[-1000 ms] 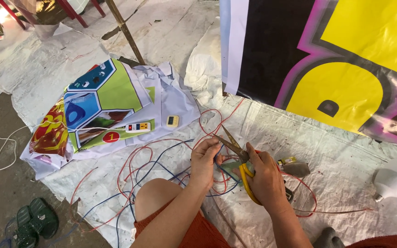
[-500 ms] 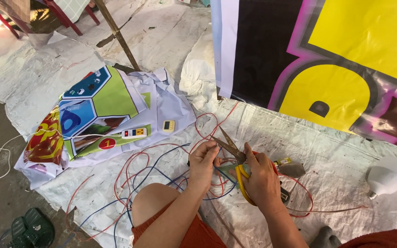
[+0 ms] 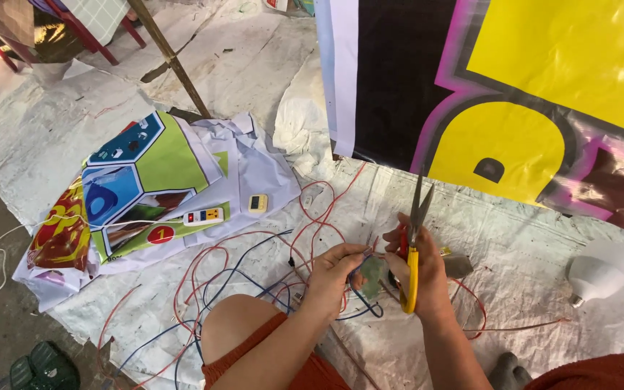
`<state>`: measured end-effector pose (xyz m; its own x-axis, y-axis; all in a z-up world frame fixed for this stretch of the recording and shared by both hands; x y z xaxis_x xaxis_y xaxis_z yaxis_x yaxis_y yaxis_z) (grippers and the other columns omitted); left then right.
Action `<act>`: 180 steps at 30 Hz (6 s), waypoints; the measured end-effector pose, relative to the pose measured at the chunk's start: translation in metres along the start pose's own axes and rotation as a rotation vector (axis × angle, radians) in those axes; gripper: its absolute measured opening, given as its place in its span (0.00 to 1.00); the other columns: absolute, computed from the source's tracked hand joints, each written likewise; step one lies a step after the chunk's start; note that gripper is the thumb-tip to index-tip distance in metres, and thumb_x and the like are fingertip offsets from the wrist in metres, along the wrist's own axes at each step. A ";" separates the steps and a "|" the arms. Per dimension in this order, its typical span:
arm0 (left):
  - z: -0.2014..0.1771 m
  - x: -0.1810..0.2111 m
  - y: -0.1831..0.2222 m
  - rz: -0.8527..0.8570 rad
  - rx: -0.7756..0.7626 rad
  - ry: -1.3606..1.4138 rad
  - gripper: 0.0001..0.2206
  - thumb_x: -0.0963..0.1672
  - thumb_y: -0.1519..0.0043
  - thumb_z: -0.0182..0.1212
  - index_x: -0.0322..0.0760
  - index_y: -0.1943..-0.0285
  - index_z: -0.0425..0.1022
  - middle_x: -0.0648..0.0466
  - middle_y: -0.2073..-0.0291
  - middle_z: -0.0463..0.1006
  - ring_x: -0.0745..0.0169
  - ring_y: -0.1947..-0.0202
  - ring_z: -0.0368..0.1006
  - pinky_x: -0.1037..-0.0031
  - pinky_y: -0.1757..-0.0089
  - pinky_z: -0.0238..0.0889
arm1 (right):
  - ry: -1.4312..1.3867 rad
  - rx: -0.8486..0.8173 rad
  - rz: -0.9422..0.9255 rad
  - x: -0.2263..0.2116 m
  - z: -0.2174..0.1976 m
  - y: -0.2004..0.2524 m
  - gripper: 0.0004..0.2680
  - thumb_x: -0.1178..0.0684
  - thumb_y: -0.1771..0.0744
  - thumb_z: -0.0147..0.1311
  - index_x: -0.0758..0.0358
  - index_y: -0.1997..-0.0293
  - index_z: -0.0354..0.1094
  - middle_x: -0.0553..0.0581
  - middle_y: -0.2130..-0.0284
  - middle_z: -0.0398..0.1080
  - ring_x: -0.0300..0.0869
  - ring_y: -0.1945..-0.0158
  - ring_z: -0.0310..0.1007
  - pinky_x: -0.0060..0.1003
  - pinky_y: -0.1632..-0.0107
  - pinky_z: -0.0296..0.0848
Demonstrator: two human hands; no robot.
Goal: Stripping insulation from electrical wires using scissors and twisting them together to create connections for an electronic sign.
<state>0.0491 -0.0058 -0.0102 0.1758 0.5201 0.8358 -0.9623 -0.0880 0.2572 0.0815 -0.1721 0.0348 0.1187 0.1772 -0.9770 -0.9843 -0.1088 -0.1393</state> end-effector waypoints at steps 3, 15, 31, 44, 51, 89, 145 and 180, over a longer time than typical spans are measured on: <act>-0.017 -0.032 -0.019 0.128 -0.088 -0.086 0.10 0.37 0.35 0.58 0.27 0.47 0.80 0.45 0.84 0.76 0.62 0.85 0.74 0.63 0.64 0.78 | -0.090 -0.052 -0.141 0.042 -0.005 -0.005 0.27 0.69 0.38 0.59 0.69 0.29 0.57 0.66 0.54 0.74 0.42 0.56 0.72 0.35 0.49 0.73; -0.009 -0.016 -0.007 0.070 -0.054 -0.144 0.10 0.37 0.37 0.59 0.25 0.50 0.81 0.46 0.86 0.74 0.64 0.89 0.69 0.65 0.67 0.77 | 0.170 -0.088 -0.228 0.024 0.009 0.005 0.25 0.69 0.37 0.57 0.64 0.30 0.61 0.62 0.63 0.75 0.43 0.62 0.76 0.44 0.52 0.77; 0.006 0.008 -0.001 0.171 0.058 -0.424 0.04 0.40 0.43 0.69 0.36 0.61 0.86 0.49 0.77 0.77 0.69 0.73 0.69 0.72 0.64 0.68 | 0.700 -0.067 -0.332 -0.012 0.022 0.013 0.23 0.66 0.41 0.66 0.61 0.40 0.70 0.65 0.60 0.77 0.59 0.62 0.81 0.49 0.52 0.79; -0.006 -0.019 -0.001 -0.153 0.424 -0.040 0.09 0.39 0.45 0.67 0.32 0.57 0.83 0.54 0.76 0.71 0.68 0.74 0.65 0.82 0.72 0.56 | 0.991 0.156 -0.489 0.037 0.037 0.024 0.24 0.56 0.40 0.61 0.47 0.36 0.66 0.50 0.65 0.68 0.52 0.67 0.76 0.45 0.63 0.76; -0.015 -0.026 -0.016 -0.185 0.396 0.051 0.06 0.41 0.44 0.69 0.35 0.60 0.81 0.52 0.73 0.73 0.62 0.70 0.71 0.75 0.68 0.67 | 0.674 0.040 -0.010 0.042 0.028 0.018 0.29 0.56 0.41 0.64 0.48 0.29 0.60 0.66 0.58 0.73 0.66 0.53 0.76 0.55 0.48 0.73; 0.008 0.013 0.000 0.304 -0.109 -0.500 0.02 0.38 0.38 0.67 0.33 0.59 0.82 0.51 0.71 0.74 0.71 0.68 0.69 0.78 0.65 0.64 | -0.037 0.014 -0.065 0.064 -0.002 0.002 0.29 0.71 0.38 0.59 0.68 0.27 0.54 0.67 0.63 0.76 0.46 0.65 0.76 0.37 0.55 0.76; -0.009 -0.022 -0.030 -0.177 0.105 -0.135 0.07 0.35 0.38 0.55 0.20 0.61 0.79 0.47 0.76 0.71 0.62 0.75 0.60 0.75 0.70 0.50 | 0.724 0.089 -0.363 0.002 0.019 0.010 0.26 0.62 0.42 0.64 0.58 0.36 0.67 0.55 0.60 0.77 0.41 0.68 0.77 0.32 0.64 0.75; 0.113 0.244 0.156 0.955 -0.061 -0.332 0.16 0.38 0.40 0.56 0.43 0.44 0.66 0.50 0.44 0.68 0.57 0.43 0.69 0.64 0.39 0.67 | 0.445 0.300 -0.122 0.007 -0.068 -0.005 0.34 0.72 0.36 0.51 0.57 0.20 0.40 0.62 0.65 0.72 0.45 0.66 0.71 0.38 0.57 0.72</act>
<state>-0.0346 0.0112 0.2882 -0.6330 -0.0082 0.7741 -0.7380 -0.2957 -0.6066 0.0962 -0.2367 0.0175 0.2140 -0.2665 -0.9398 -0.9464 0.1817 -0.2670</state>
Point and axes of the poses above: each hand's wrist, its own y-axis away from the middle knuckle, its own z-axis out of the palm, x = y × z, the point moved 5 cm from there along -y, towards the middle knuckle
